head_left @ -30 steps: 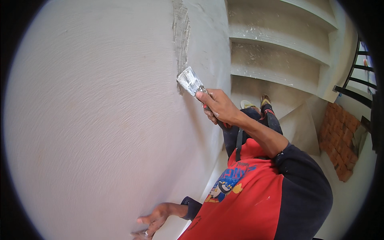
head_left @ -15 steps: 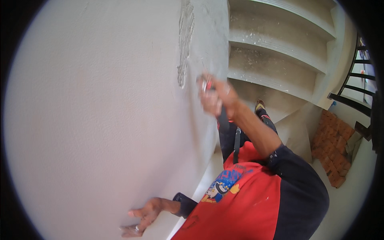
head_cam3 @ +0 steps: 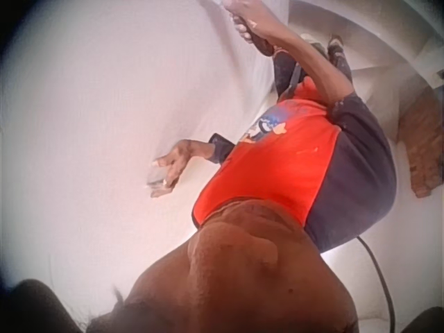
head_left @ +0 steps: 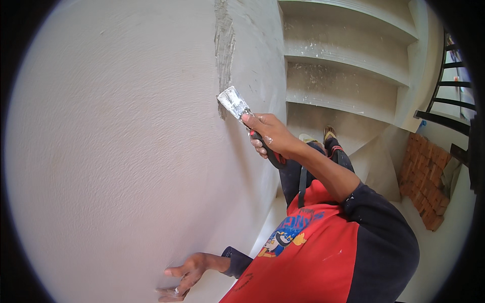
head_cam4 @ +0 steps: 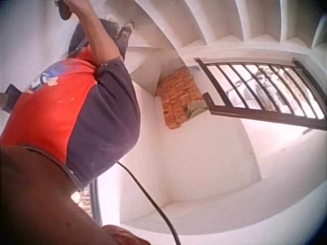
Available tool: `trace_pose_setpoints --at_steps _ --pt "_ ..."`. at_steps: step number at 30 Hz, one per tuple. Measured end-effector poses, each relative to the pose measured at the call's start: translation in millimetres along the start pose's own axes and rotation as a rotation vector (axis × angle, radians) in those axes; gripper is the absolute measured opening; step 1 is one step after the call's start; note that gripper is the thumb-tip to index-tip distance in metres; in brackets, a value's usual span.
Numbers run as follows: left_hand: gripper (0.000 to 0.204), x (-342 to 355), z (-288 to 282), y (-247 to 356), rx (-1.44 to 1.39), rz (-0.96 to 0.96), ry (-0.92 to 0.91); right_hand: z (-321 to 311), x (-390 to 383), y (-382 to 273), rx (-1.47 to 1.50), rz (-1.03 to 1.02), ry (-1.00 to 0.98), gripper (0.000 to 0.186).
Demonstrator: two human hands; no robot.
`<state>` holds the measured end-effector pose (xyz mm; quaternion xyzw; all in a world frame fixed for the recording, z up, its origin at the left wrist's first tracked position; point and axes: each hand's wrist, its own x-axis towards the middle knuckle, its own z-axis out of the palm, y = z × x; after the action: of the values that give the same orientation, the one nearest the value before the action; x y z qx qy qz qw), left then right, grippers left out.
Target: The person applies plaster to a curved wall adjacent to a spiral staircase using a metal trowel. They spread the material in vertical strokes and smooth the surface, working on different sections of the wall while standing on the stairs.
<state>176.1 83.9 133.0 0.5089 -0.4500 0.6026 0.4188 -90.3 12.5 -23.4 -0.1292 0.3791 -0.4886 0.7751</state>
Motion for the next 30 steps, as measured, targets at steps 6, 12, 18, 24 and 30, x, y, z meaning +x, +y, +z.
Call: trace_pose_setpoints --at_steps 6,12,18,24,30 --pt "0.052 3 -4 4 0.073 0.059 0.001 4 -2 0 0.071 0.016 -0.055 0.046" --pt "0.050 6 -7 2 0.046 0.046 -0.013 13 -8 -1 0.119 0.057 -0.046 0.048" --pt "0.050 2 -12 6 0.051 0.004 -0.116 13 -5 -4 0.226 0.164 -0.118 0.046" --pt "0.045 1 -1 1 -0.003 0.044 -0.023 -16 12 -12 0.718 0.102 -0.323 0.041" --pt "0.046 -7 -1 -11 0.041 0.062 -0.032 5 -8 -27 0.244 -0.012 -0.040 0.043"
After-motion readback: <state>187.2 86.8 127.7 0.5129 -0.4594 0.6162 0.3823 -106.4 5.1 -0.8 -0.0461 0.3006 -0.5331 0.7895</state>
